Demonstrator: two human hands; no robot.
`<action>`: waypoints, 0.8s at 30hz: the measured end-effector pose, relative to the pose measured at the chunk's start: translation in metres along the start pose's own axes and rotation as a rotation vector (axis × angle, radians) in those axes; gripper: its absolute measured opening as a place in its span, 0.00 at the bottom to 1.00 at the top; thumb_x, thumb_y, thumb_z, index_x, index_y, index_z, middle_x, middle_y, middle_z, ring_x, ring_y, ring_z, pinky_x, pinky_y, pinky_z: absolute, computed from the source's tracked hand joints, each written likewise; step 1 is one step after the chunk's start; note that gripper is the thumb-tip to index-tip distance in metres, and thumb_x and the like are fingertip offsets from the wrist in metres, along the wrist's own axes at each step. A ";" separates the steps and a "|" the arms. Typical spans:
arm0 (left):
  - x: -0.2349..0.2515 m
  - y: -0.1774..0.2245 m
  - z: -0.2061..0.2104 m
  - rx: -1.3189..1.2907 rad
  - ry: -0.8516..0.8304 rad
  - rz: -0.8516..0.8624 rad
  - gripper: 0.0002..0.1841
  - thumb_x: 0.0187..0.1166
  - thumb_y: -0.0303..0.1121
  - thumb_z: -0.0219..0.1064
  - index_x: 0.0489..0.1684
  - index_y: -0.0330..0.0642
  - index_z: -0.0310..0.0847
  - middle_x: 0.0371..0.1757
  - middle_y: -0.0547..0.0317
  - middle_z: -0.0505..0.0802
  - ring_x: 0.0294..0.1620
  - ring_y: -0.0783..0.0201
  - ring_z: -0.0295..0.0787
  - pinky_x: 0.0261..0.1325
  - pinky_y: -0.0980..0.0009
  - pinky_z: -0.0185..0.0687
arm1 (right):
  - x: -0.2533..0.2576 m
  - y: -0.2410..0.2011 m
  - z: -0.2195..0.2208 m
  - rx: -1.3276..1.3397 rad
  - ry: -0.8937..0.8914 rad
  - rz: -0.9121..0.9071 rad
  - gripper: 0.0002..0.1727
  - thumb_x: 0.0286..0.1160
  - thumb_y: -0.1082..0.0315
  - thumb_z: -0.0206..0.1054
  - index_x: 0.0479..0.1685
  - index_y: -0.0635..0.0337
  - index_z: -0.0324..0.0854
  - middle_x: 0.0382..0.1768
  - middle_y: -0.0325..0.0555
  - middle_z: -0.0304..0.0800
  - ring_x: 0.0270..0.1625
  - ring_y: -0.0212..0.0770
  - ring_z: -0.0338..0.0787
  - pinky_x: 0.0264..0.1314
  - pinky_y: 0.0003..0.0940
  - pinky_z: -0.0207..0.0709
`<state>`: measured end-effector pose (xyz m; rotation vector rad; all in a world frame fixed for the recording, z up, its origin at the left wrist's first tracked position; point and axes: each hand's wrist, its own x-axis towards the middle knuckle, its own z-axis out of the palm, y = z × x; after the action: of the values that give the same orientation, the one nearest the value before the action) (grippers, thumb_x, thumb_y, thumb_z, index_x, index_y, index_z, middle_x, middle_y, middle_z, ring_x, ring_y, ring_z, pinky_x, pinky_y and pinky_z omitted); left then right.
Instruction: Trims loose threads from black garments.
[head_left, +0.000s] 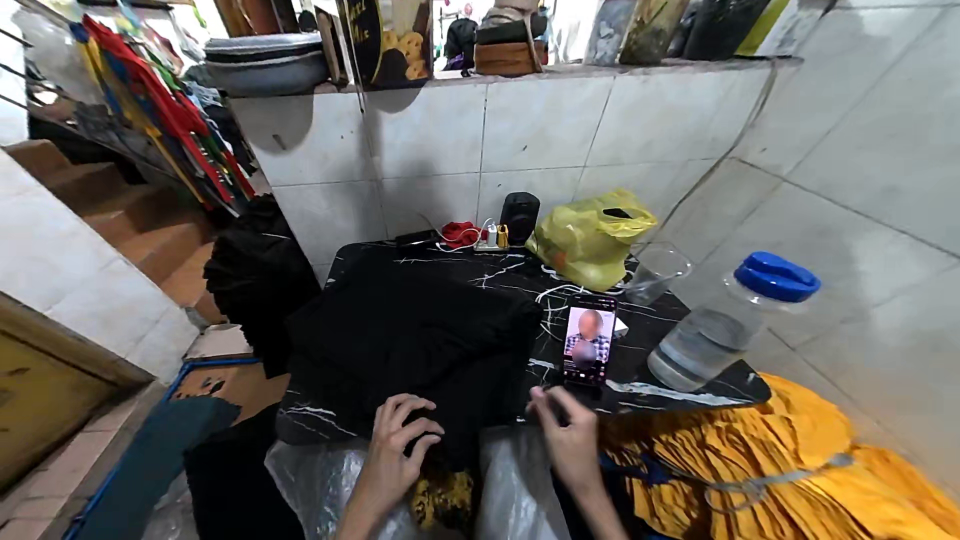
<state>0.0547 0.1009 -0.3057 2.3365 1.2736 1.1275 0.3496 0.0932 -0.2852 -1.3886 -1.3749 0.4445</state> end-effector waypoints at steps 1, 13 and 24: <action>0.000 0.003 0.004 -0.025 0.042 0.031 0.09 0.83 0.48 0.66 0.42 0.67 0.94 0.59 0.80 0.93 0.73 0.68 0.80 0.79 0.58 0.68 | -0.014 -0.012 0.014 0.084 -0.117 0.097 0.17 0.85 0.57 0.64 0.33 0.59 0.90 0.29 0.37 0.93 0.34 0.30 0.91 0.41 0.32 0.88; 0.006 0.020 -0.017 -0.104 0.088 0.032 0.03 0.72 0.41 0.77 0.35 0.63 0.98 0.43 0.75 0.94 0.51 0.74 0.85 0.57 0.76 0.81 | -0.056 -0.044 0.055 0.344 -0.337 0.264 0.13 0.75 0.57 0.75 0.35 0.59 0.87 0.28 0.38 0.87 0.30 0.30 0.86 0.35 0.26 0.81; 0.008 0.092 0.022 -0.742 0.414 -0.328 0.13 0.69 0.20 0.75 0.45 0.36 0.77 0.37 0.57 0.92 0.33 0.63 0.93 0.37 0.69 0.96 | -0.063 -0.050 0.048 0.317 -0.341 0.203 0.10 0.81 0.63 0.68 0.36 0.60 0.87 0.27 0.39 0.88 0.30 0.29 0.86 0.36 0.25 0.83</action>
<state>0.1290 0.0563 -0.2662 1.3543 1.0404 1.6505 0.2692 0.0456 -0.2852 -1.2286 -1.3621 1.0272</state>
